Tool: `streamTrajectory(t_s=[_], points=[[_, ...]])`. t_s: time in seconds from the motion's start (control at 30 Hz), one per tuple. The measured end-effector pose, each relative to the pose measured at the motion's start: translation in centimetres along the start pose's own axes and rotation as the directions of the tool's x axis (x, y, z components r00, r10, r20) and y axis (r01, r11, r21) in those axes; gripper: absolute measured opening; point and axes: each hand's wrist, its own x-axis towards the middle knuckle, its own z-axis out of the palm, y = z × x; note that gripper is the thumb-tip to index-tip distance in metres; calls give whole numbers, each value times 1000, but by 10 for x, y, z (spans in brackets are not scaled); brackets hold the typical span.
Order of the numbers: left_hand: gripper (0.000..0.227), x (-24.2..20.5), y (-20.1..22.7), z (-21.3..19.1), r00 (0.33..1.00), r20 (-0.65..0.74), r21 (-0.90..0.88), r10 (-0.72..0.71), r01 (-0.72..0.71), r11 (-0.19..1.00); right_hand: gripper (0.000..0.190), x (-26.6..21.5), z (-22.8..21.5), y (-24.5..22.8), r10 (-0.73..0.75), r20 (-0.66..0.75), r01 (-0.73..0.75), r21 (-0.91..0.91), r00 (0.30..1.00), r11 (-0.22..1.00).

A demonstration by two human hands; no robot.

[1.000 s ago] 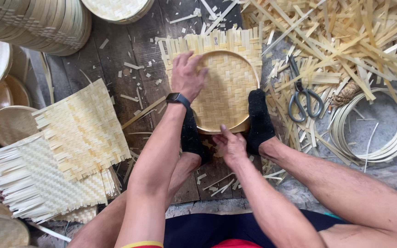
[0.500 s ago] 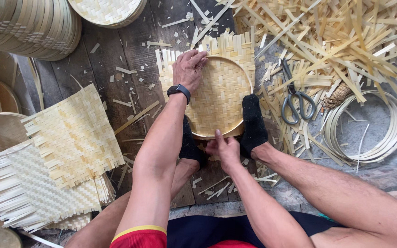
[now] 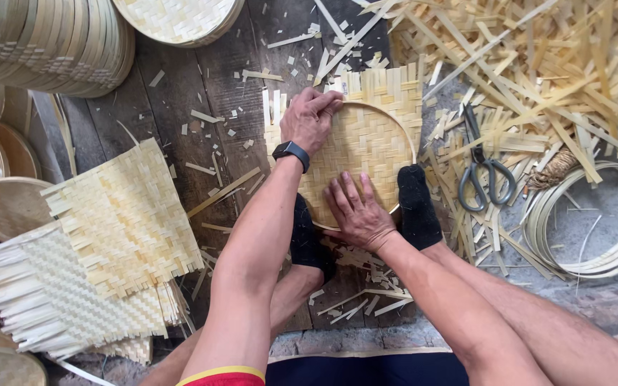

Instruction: The person assembles a bamboo steamer basket by placing a woven mat into a circular frame and trimming the excess bamboo with shears.

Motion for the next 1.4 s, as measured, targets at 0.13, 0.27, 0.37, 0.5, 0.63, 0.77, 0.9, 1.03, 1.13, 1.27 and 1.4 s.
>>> streamTrajectory(t_s=[0.13,0.27,0.37,0.5,0.63,0.77,0.9,1.03,1.13,1.27,1.4], points=[[15,5,2,-5,999,6,-36,-48,48,998,98,-4,13,-1,15,-50,-17,-41,999,999],[18,-2,3,-2,994,54,-87,-94,98,991,98,-10,12,-14,112,27,-113,56,993,992],[26,1,4,-3,991,67,-107,-116,123,987,94,2,17,-32,192,65,-195,37,979,980],[25,8,-1,1,982,139,-34,-129,135,990,85,4,24,-37,194,-67,-195,-18,979,981],[20,17,-14,2,992,109,-28,68,-65,997,82,12,6,-30,224,-23,-221,105,974,970],[26,21,-30,12,959,153,65,238,-250,966,33,42,-20,39,256,217,-332,484,942,810],[34,25,-29,9,958,274,40,87,-102,994,38,90,-37,136,249,-393,-219,121,885,968],[38,38,-29,10,928,364,-34,-76,95,995,27,107,-27,152,565,227,-560,637,793,530],[37,47,-40,18,922,370,-157,-112,181,971,24,110,-12,164,576,459,-687,676,676,268],[37,53,-57,28,905,409,-371,-116,281,885,39,95,11,161,622,-56,-392,732,781,558],[39,57,-62,31,873,458,-410,-168,375,831,60,66,27,141,819,-165,-702,440,550,560]])
